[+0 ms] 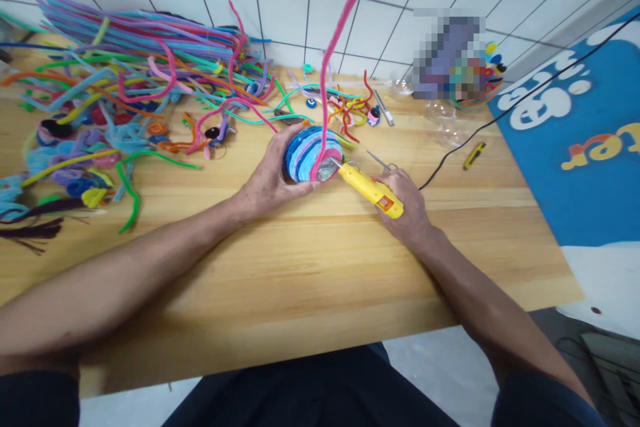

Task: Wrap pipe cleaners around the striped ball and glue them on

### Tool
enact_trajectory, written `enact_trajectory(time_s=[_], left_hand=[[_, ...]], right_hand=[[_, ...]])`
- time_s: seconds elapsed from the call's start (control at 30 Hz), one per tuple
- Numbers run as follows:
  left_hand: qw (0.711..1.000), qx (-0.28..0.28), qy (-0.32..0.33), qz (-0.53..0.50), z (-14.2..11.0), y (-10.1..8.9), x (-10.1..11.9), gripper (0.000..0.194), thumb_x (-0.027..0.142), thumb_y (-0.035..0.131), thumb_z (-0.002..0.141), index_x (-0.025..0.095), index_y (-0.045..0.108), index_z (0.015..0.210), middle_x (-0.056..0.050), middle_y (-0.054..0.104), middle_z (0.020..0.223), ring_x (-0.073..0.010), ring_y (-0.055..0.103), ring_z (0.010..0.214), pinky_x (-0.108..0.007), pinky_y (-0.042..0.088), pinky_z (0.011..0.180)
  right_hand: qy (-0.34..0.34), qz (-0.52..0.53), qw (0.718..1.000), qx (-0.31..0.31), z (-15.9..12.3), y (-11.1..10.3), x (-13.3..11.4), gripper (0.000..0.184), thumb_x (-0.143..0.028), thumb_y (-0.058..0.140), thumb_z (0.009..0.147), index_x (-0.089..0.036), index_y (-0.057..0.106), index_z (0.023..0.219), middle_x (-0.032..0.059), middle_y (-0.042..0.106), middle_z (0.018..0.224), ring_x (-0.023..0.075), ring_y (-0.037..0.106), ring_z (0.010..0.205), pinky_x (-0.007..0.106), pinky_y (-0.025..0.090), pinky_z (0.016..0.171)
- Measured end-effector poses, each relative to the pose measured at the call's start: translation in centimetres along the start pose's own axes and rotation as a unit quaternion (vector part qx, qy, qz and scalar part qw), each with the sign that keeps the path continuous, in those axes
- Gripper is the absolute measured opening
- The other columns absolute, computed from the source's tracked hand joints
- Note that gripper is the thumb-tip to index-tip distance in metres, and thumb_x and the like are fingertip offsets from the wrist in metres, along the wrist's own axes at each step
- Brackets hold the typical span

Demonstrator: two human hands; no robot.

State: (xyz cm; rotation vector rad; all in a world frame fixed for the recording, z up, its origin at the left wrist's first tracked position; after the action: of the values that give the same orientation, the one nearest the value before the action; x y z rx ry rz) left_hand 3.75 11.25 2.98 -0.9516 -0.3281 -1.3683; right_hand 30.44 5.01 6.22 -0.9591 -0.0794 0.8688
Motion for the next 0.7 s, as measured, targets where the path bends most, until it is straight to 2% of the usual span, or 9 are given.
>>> enact_trajectory(time_s=[0.27, 0.47, 0.7], left_hand=[[1.0, -0.004, 0.006, 0.01, 0.1, -0.1, 0.5, 0.11, 0.08, 0.091, 0.09, 0.036, 0.039, 0.177, -0.016, 0.055, 0.178, -0.0423, 0.057, 0.167, -0.063, 0.049, 0.143], [1.0, -0.002, -0.006, -0.006, -0.1, 0.0, -0.2, 0.114, 0.077, 0.095, 0.088, 0.037, 0.036, 0.178, -0.018, 0.052, 0.18, -0.0431, 0.056, 0.169, -0.066, 0.049, 0.142], [1.0, 0.0, 0.0, -0.011, -0.1, 0.1, 0.0, 0.112, 0.079, 0.092, 0.09, 0.036, 0.037, 0.178, -0.017, 0.052, 0.18, -0.0427, 0.055, 0.169, -0.065, 0.049, 0.143]], right_hand=[[-0.055, -0.019, 0.998, 0.003, 0.2, 0.0, -2.1, 0.03, -0.048, 0.054, 0.121, -0.026, 0.072, 0.129, 0.0091, 0.08, 0.099, 0.0296, 0.074, 0.089, 0.05, 0.064, 0.082], [-0.026, -0.017, 0.999, 0.016, 0.1, -0.7, -1.1, 0.022, -0.041, 0.06, 0.118, -0.028, 0.073, 0.129, 0.0079, 0.082, 0.102, 0.03, 0.074, 0.09, 0.05, 0.063, 0.08], [-0.059, -0.003, 0.997, 0.053, 0.1, -0.9, -1.4, 0.02, -0.035, 0.062, 0.117, -0.026, 0.073, 0.132, 0.0065, 0.081, 0.102, 0.0286, 0.074, 0.09, 0.048, 0.063, 0.084]])
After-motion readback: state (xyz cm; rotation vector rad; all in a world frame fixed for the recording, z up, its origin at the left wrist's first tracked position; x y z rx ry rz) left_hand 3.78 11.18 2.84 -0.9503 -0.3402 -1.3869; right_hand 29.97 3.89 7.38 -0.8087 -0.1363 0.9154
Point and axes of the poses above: each hand's wrist, its own z-axis towards the middle knuckle, its own y-axis out of the palm, x = y × z, the point moved 9 cm from there along z, towards the middle knuckle
